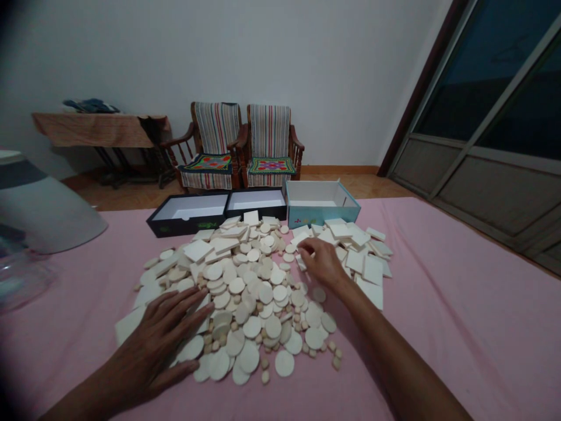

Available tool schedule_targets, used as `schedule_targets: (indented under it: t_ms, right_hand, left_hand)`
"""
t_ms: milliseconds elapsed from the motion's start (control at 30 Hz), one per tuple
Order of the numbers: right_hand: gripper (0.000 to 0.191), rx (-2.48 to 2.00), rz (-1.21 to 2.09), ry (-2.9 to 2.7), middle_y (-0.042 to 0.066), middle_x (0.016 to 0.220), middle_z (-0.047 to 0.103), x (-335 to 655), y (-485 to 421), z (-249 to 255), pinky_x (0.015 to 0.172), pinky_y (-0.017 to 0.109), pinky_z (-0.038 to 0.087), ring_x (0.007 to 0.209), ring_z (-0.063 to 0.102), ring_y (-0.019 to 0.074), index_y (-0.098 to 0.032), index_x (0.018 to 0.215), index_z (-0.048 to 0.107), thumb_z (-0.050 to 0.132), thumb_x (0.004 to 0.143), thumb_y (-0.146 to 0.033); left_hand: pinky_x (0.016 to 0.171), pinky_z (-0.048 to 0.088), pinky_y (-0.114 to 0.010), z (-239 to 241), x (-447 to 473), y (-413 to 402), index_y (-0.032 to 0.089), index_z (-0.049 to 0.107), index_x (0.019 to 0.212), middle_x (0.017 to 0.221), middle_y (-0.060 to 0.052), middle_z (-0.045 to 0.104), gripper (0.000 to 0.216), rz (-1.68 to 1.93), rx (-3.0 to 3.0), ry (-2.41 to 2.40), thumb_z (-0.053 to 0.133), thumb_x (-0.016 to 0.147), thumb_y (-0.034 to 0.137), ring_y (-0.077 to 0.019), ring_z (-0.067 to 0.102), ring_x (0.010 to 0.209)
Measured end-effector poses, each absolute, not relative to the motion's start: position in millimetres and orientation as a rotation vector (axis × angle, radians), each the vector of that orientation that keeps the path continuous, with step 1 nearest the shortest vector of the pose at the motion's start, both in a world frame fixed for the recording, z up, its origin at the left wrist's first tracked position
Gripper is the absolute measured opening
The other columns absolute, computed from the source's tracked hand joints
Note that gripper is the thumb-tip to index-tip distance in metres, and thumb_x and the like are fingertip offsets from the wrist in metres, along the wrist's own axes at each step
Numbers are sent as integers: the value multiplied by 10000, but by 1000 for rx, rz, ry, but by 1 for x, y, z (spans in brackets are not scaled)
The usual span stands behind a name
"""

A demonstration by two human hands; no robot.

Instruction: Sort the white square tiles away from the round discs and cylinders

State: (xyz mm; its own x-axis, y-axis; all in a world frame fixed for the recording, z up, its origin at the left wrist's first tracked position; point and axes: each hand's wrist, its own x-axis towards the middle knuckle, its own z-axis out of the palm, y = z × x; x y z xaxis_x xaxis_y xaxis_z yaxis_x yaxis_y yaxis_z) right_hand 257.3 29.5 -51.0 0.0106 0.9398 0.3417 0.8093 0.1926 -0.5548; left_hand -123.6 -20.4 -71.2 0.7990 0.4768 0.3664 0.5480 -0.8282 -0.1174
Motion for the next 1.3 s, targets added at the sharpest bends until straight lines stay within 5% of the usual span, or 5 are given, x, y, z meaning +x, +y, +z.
schedule_targets:
  t_ms: [167, 600, 767, 1033, 1300]
  right_hand:
    - [226, -1602, 487, -2119, 58, 936, 746, 208, 44, -55, 776, 294, 453, 861, 654, 199, -191, 887, 723, 546, 762, -126]
    - [97, -1923, 773, -2123, 0, 669, 616, 200, 68, -50, 529, 219, 340, 615, 536, 131, -171, 663, 575, 641, 626, -110]
    - [142, -1840, 788, -2051, -9, 747, 618, 197, 58, -38, 556, 207, 357, 673, 539, 123, -186, 744, 554, 630, 644, -121]
    - [35, -1626, 257, -1758, 1, 695, 609, 225, 29, -9, 606, 258, 386, 648, 545, 146, -209, 744, 538, 553, 720, -230]
    - [234, -1851, -24, -1110, 67, 762, 668, 344, 41, -29, 677, 351, 482, 698, 629, 216, -187, 804, 619, 589, 698, -393]
  left_hand:
    - [1118, 201, -454, -72, -123, -21, 255, 357, 1478, 1517, -98, 395, 705, -447, -2743, -813, 571, 860, 519, -311, 348, 1382]
    - [1108, 204, -449, -70, -124, -21, 231, 324, 1496, 1524, -102, 380, 725, -383, -2721, -771, 556, 872, 517, -309, 320, 1398]
    - [1105, 207, -450, -69, -124, -21, 234, 312, 1501, 1530, -96, 371, 733, -373, -2716, -768, 549, 873, 528, -305, 311, 1404]
    - [1109, 213, -454, -70, -124, -21, 234, 322, 1497, 1528, -102, 374, 735, -392, -2725, -769, 561, 866, 525, -315, 327, 1397]
    - [1099, 237, -465, -71, -123, -21, 247, 327, 1495, 1518, -100, 391, 725, -417, -2750, -798, 568, 865, 510, -321, 346, 1387]
